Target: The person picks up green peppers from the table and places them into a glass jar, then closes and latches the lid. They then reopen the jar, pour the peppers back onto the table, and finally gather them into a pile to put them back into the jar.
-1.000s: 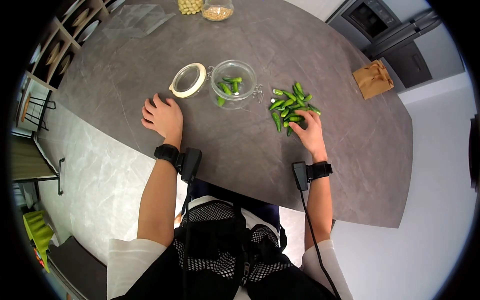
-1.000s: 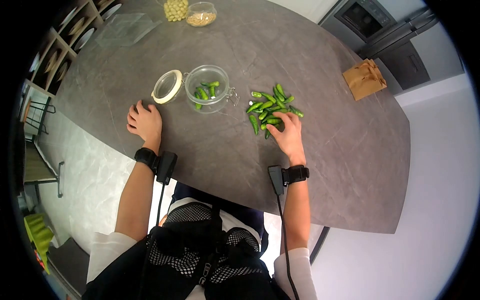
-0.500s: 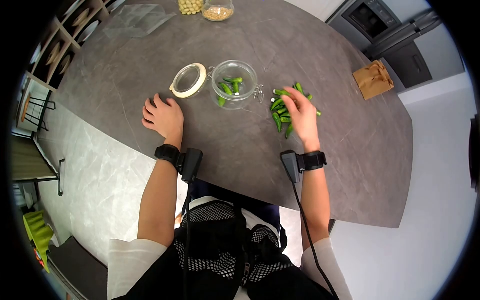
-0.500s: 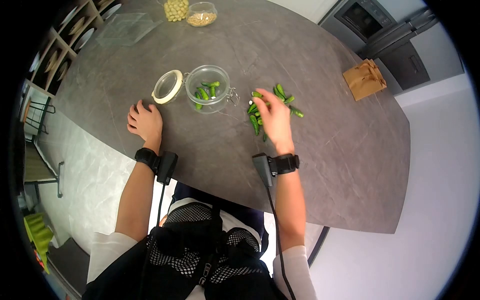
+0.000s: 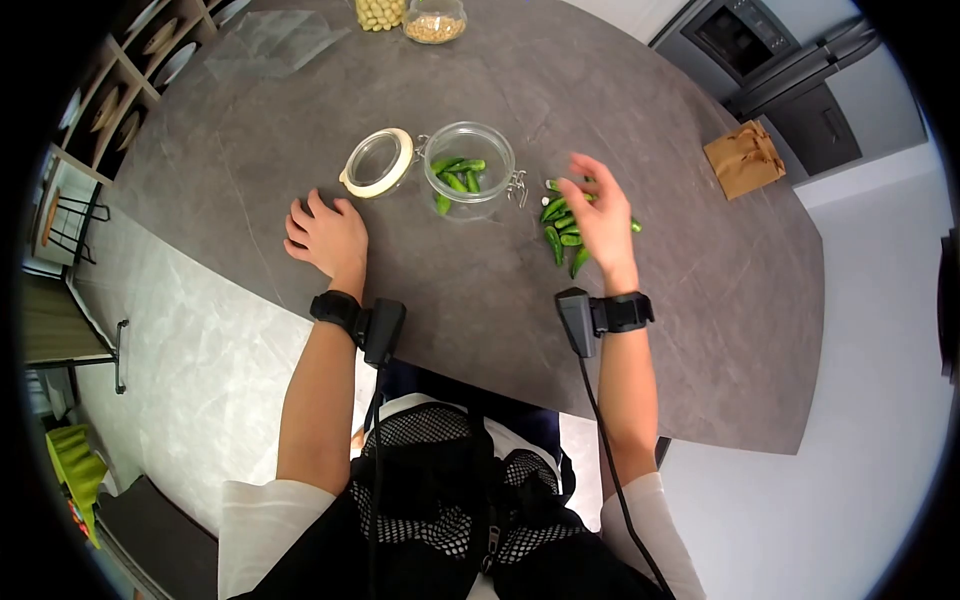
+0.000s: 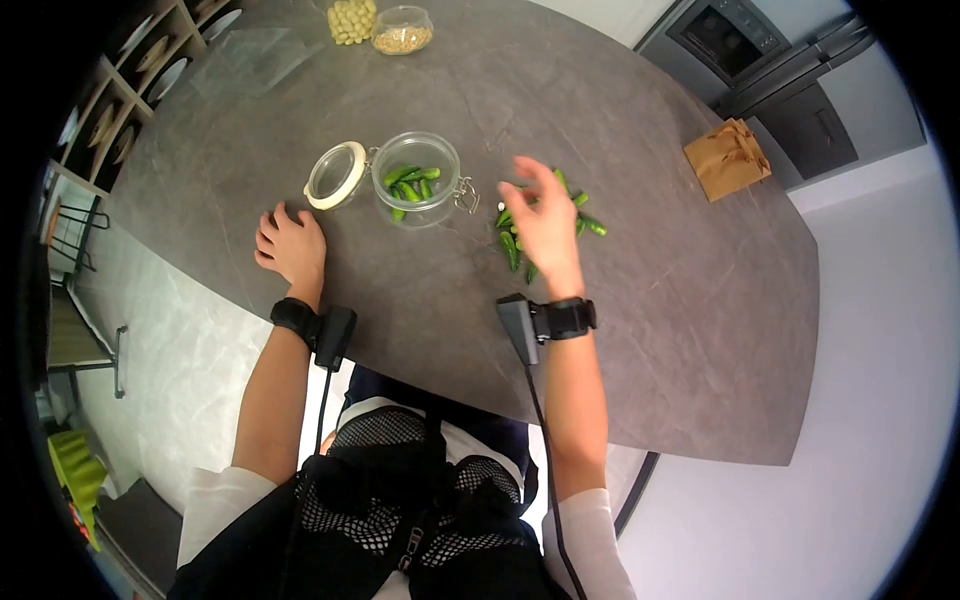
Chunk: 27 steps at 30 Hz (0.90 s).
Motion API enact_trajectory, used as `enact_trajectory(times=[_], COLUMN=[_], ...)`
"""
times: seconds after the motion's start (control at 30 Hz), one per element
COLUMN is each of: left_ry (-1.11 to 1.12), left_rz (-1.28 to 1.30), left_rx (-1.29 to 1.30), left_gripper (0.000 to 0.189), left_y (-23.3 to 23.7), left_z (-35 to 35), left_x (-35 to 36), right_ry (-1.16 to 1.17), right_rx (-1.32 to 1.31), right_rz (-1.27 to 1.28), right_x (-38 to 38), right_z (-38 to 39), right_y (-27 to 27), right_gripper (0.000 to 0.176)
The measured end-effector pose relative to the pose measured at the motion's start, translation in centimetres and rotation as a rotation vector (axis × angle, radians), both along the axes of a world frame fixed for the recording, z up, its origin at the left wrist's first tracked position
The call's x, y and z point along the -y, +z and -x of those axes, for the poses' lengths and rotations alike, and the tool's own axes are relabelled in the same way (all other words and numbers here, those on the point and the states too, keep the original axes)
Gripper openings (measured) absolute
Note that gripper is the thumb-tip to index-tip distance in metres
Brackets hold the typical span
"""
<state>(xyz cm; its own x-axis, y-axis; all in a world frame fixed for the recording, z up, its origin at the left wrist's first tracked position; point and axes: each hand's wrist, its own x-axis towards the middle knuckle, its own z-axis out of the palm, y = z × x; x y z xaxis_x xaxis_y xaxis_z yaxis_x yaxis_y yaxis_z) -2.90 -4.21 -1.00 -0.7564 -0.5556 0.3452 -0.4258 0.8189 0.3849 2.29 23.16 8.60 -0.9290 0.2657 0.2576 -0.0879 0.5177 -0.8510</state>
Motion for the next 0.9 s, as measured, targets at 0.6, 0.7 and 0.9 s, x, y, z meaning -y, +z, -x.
enact_trajectory(times=[0.6,0.7,0.9], left_ry=[0.002,0.004,0.001], left_rz=[-0.009,-0.009,-0.005], left_rx=[0.033,0.033,0.019], left_gripper=[0.039,0.039,0.039], left_y=[0.1,0.1,0.0], left_z=[0.1,0.0,0.1], left_x=[0.0,0.0,0.0], right_ry=[0.092,0.121,0.266], right_rx=[0.377,0.342,0.141], right_rz=[-0.278,-0.158,0.001], right_x=[-4.7,-2.8,3.4], right_z=[-6.2,-4.5,0.3], right_y=[-2.6,-0.5,2.5], right_gripper=[0.022,0.022,0.022])
